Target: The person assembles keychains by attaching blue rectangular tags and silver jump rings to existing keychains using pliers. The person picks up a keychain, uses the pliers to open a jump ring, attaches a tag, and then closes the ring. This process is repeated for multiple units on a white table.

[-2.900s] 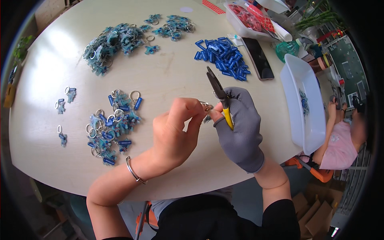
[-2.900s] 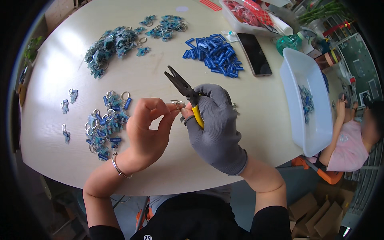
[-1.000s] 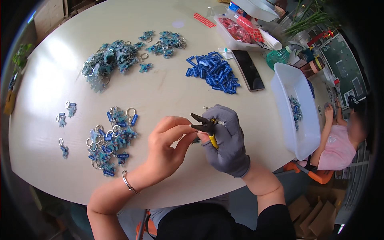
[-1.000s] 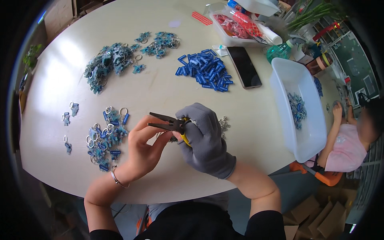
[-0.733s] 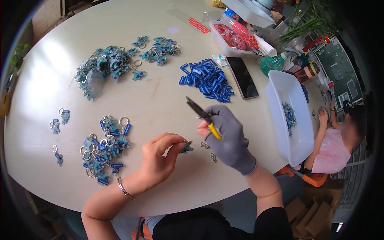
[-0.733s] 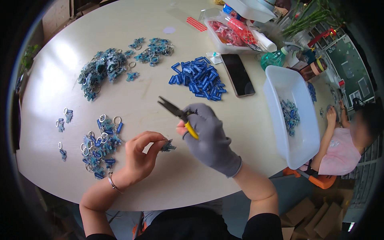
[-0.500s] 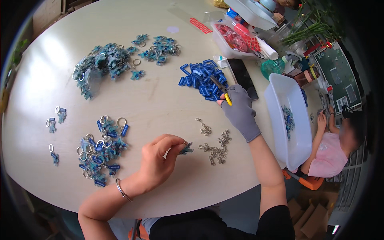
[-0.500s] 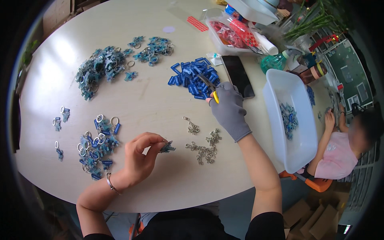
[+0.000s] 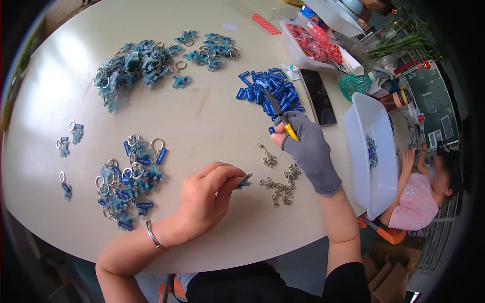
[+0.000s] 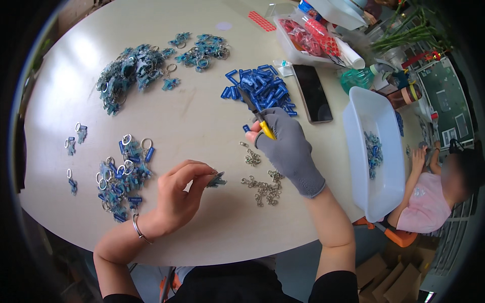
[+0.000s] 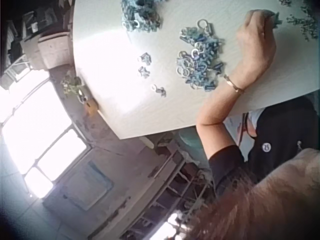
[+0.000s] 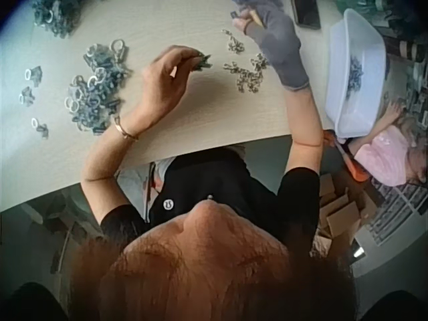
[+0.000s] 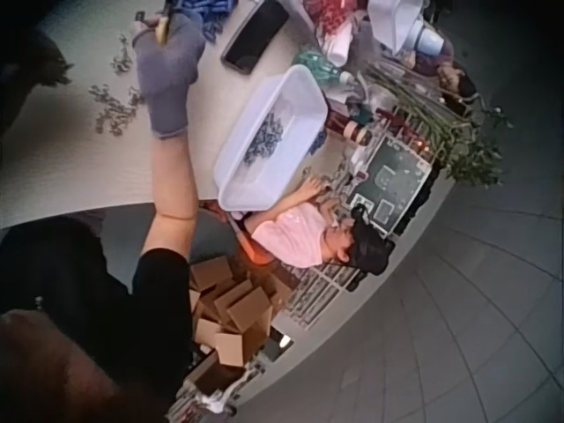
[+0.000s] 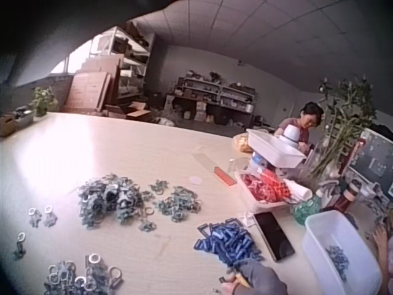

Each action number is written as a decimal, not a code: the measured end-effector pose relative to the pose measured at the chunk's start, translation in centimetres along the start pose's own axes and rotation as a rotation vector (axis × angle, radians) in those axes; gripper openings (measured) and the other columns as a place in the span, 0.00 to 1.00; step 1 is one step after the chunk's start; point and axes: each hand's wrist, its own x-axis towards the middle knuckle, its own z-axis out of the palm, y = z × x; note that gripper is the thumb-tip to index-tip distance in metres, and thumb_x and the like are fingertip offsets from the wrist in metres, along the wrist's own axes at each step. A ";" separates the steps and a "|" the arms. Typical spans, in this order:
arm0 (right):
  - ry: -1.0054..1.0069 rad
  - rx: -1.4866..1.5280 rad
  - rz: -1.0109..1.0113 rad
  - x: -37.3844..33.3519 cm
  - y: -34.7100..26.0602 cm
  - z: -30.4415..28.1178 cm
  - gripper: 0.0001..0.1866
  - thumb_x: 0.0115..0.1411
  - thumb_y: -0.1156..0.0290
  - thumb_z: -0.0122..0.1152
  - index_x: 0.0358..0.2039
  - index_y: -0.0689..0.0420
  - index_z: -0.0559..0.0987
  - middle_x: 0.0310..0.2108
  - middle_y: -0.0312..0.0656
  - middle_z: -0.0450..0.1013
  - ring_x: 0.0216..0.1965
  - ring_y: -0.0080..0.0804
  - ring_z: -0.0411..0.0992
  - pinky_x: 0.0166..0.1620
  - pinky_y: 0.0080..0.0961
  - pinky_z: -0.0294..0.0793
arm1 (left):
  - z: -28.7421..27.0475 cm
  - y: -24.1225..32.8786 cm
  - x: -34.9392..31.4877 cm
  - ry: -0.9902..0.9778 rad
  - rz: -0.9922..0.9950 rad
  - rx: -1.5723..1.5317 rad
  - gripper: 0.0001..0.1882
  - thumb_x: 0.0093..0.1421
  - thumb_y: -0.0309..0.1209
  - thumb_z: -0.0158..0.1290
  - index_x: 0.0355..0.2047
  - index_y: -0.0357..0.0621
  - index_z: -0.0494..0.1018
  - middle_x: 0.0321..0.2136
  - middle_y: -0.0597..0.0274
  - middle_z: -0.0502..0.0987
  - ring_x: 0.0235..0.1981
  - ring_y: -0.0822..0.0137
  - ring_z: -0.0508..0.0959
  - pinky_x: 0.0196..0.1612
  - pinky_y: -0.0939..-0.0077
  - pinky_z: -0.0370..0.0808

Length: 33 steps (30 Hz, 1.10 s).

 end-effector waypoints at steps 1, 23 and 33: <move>-0.062 0.108 0.025 -1.0 -1.3 0.5 0.06 0.53 0.75 0.65 0.29 0.62 0.76 0.34 0.37 0.70 0.32 0.22 0.69 0.38 0.19 0.68 | 0.1 0.0 0.0 -0.018 0.012 -0.009 0.06 0.55 0.14 0.54 0.32 0.34 0.75 0.32 0.54 0.79 0.30 0.63 0.81 0.33 0.75 0.77; -0.039 -0.334 -0.519 -4.3 -6.2 1.1 0.08 0.51 0.78 0.65 0.28 0.66 0.74 0.36 0.48 0.70 0.35 0.34 0.70 0.38 0.27 0.69 | 0.4 1.4 -0.5 0.048 0.143 -0.003 0.05 0.54 0.17 0.56 0.32 0.36 0.74 0.32 0.55 0.77 0.26 0.58 0.79 0.27 0.71 0.76; 0.014 0.190 -0.200 -7.6 -4.0 2.7 0.06 0.57 0.76 0.61 0.31 0.65 0.74 0.37 0.43 0.69 0.31 0.23 0.68 0.35 0.20 0.68 | 0.2 2.1 -0.6 0.048 0.042 -0.030 0.03 0.55 0.18 0.56 0.31 0.36 0.76 0.25 0.56 0.76 0.22 0.60 0.78 0.24 0.72 0.73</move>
